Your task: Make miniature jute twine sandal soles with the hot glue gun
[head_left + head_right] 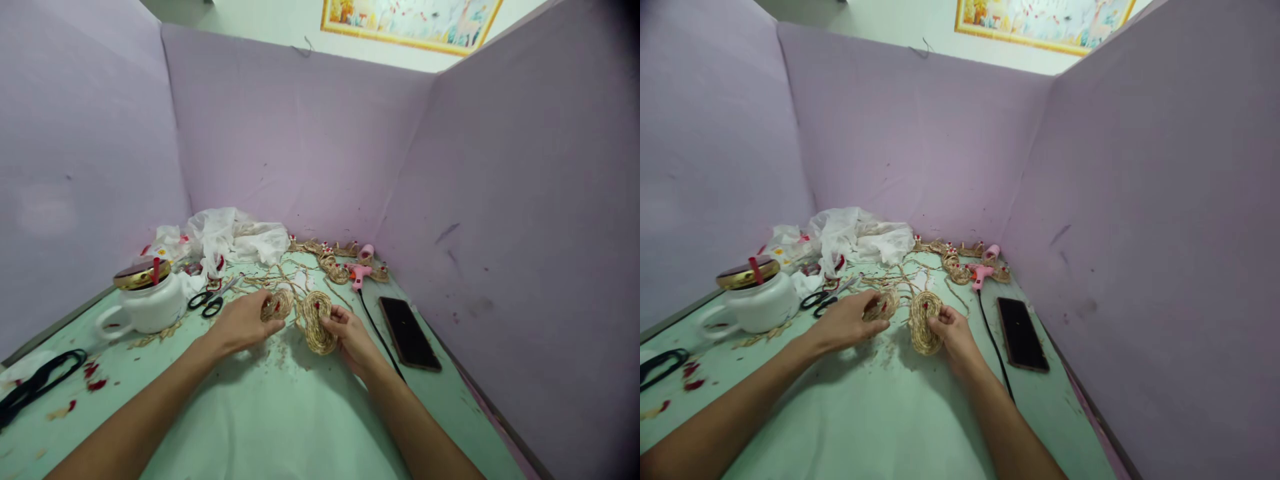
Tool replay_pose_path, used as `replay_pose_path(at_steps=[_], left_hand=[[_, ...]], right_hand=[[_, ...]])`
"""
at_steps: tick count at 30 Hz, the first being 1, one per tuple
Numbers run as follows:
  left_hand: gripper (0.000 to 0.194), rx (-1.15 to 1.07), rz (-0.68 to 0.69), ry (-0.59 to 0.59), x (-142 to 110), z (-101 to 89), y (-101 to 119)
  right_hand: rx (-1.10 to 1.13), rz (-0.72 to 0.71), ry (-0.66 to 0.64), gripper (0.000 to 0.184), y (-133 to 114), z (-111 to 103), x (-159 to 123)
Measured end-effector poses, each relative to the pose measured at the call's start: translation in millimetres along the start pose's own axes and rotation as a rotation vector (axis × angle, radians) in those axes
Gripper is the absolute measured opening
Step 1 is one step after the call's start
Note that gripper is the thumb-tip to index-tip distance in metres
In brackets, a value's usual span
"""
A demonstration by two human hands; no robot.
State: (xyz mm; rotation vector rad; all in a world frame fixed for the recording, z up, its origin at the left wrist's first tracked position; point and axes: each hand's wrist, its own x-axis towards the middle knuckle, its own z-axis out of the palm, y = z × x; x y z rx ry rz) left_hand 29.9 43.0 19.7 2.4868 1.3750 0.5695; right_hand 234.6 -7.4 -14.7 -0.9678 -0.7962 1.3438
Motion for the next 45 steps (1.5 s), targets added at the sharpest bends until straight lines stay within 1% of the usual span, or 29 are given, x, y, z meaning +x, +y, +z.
replay_pose_path(at_steps=[1,3,4,6,8,10,12,14,17,20,26,33,39,45], left_hand=[[0.031,-0.218,-0.091,0.011,-1,4.5,4],[0.03,-0.729,-0.276,0.024,-3,16.7,13],[0.029,-0.872,-0.326,0.026,-3,23.3,17],[0.029,-0.99,-0.368,0.036,-3,34.7,23],[0.028,-1.043,-0.387,0.045,-4,41.5,27],[0.03,-1.114,-0.408,0.032,-4,43.5,29],[0.033,-1.178,-0.423,-0.006,-5,43.1,29],[0.034,-1.223,-0.428,-0.045,-6,42.6,29],[0.029,-1.259,-0.428,-0.071,-7,43.5,28],[0.025,-1.275,-0.428,-0.069,-8,44.3,28],[0.023,-1.285,-0.436,-0.046,-7,43.7,28],[0.022,-1.278,-0.445,-0.034,-8,45.9,26],[0.02,-1.272,-0.456,-0.013,-9,45.8,26],[0.023,-1.308,-0.478,0.01,-9,43.5,28]], right_hand=[[0.013,0.004,-0.003,0.028,1,2,-1],[0.04,0.015,-0.019,0.028,4,6,-2],[0.054,0.022,-0.03,0.03,6,8,-3],[0.081,0.036,-0.054,0.034,10,11,-5],[0.102,0.05,-0.07,0.038,13,12,-5],[0.115,0.058,-0.078,0.038,15,11,-5],[0.123,0.059,-0.081,0.038,15,10,-4],[0.129,0.058,-0.083,0.037,16,9,-3],[0.131,0.06,-0.085,0.036,15,9,-3],[0.117,0.057,-0.095,0.037,13,11,-5],[0.084,0.056,-0.138,0.038,6,12,-6],[0.076,0.052,-0.155,0.033,6,12,-7],[0.069,0.056,-0.12,0.032,6,10,-6],[0.082,0.023,-0.031,0.028,5,6,-1]])
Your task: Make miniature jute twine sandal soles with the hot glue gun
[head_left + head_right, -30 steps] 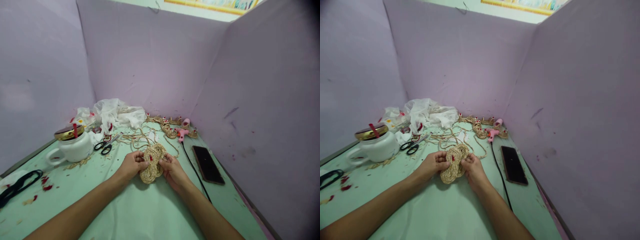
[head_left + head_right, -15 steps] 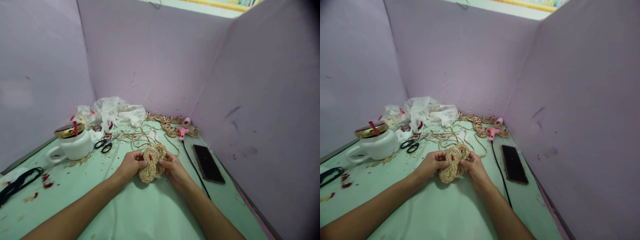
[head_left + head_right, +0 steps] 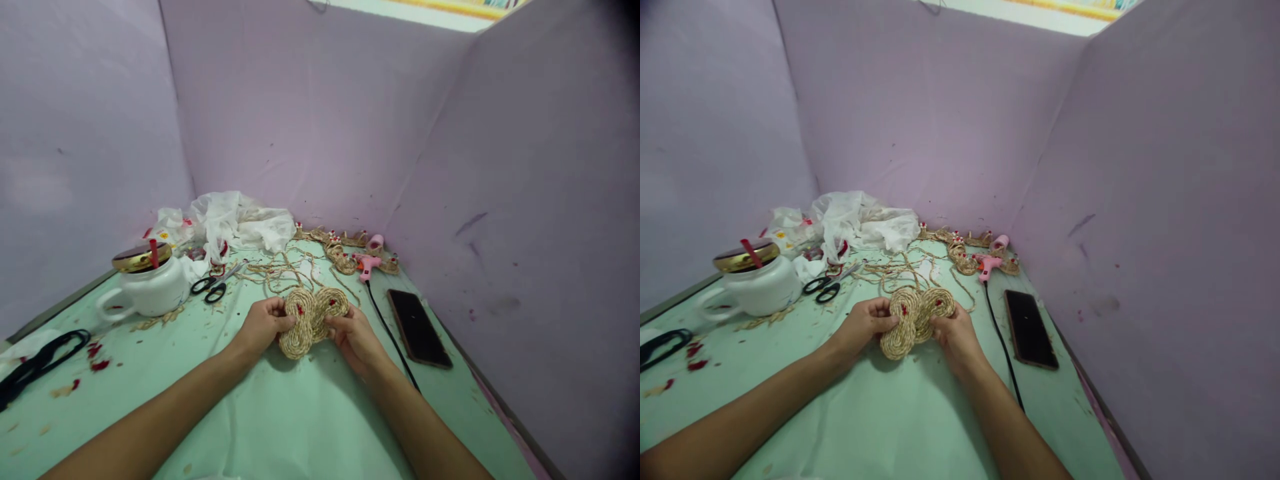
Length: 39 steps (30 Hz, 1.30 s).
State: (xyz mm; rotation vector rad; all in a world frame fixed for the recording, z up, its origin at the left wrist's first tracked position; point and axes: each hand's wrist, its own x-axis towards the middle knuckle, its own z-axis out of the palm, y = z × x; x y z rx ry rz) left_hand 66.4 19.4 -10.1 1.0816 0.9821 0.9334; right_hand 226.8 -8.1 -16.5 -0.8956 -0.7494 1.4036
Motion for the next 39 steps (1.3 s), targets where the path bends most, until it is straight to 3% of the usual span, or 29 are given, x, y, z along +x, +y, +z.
replay_pose_path(at_steps=[18,29,32,35,39], left_hand=[[0.023,-0.095,-0.016,-0.002,-0.6,-0.6,-0.1],[0.036,-0.139,0.032,-0.049,-1.7,-0.6,0.3],[0.045,-0.14,0.01,-0.122,-2.9,-1.8,3.2],[0.036,-0.134,-0.044,-0.184,-2.6,-4.8,7.1],[0.024,-0.238,-0.031,-0.111,-0.4,-5.2,8.5]], right_hand=[[-0.059,0.044,-0.08,0.033,-1.4,3.8,-5.5],[-0.078,0.039,-0.148,0.032,2.9,3.9,-5.6],[-0.085,0.049,-0.152,0.031,3.8,1.8,-5.2],[-0.08,0.061,-0.157,0.037,2.5,0.6,-5.6],[0.001,0.018,-0.137,0.044,0.7,4.1,-8.4]])
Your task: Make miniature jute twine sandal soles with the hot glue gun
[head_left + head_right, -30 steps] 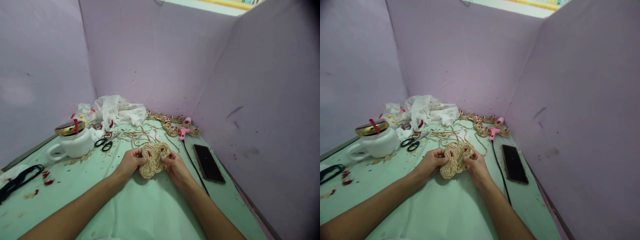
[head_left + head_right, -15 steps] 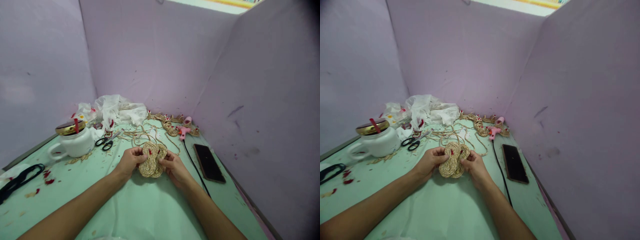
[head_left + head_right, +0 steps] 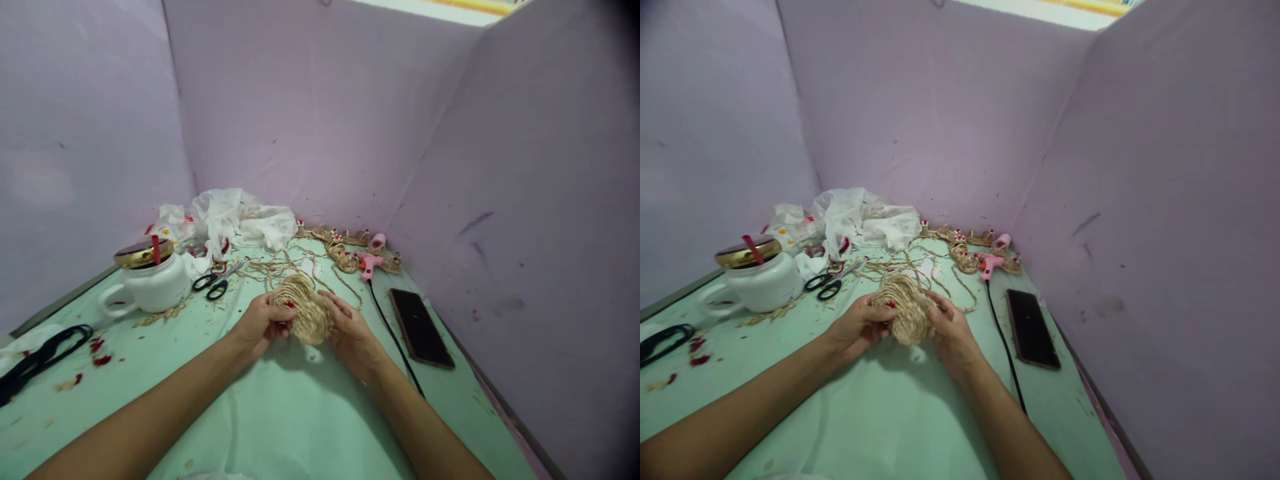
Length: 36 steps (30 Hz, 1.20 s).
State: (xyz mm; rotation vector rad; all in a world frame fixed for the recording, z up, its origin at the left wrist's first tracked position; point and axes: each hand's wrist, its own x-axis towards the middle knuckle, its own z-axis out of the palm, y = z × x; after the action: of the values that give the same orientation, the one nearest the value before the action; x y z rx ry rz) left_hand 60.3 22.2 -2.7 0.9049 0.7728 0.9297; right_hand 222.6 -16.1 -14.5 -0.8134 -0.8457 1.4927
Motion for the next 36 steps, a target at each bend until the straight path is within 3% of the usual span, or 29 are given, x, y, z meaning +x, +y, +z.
replay_pose_path(at_steps=[4,10,14,17,20,22,24,25,30,36], left_hand=[[0.025,-0.065,0.005,0.042,-1,5.1,-7],[0.037,0.022,-0.093,-0.054,-8,9.7,-9],[0.035,0.092,-0.2,-0.081,-6,9.5,-5],[0.03,0.168,-0.166,-0.028,-4,6.8,-1],[0.043,0.283,0.008,0.153,-3,-5.5,17],[0.051,0.567,0.38,0.337,-3,-18.2,34],[0.051,0.619,0.511,0.409,-4,-30.6,50],[0.05,0.543,0.466,0.367,-4,-35.8,56],[0.048,-0.075,-0.045,-0.08,-2,-48.3,64],[0.045,-0.141,-0.066,-0.065,0,-44.1,57]], right_hand=[[-0.016,-0.043,-0.007,0.048,6,6,-1],[-0.087,-0.067,0.127,0.024,3,-2,2],[-0.138,0.036,0.067,0.023,-6,-6,1],[-0.164,0.063,0.042,0.032,-6,-5,1],[-0.169,0.057,0.053,0.036,-7,-7,2],[-0.171,0.057,0.06,0.036,-10,-10,3],[-0.17,0.055,0.071,0.033,-12,-13,4],[-0.169,0.054,0.077,0.031,-13,-14,5],[-0.173,0.065,0.079,0.028,-10,-16,4],[-0.182,0.077,0.07,0.029,-8,-15,4]])
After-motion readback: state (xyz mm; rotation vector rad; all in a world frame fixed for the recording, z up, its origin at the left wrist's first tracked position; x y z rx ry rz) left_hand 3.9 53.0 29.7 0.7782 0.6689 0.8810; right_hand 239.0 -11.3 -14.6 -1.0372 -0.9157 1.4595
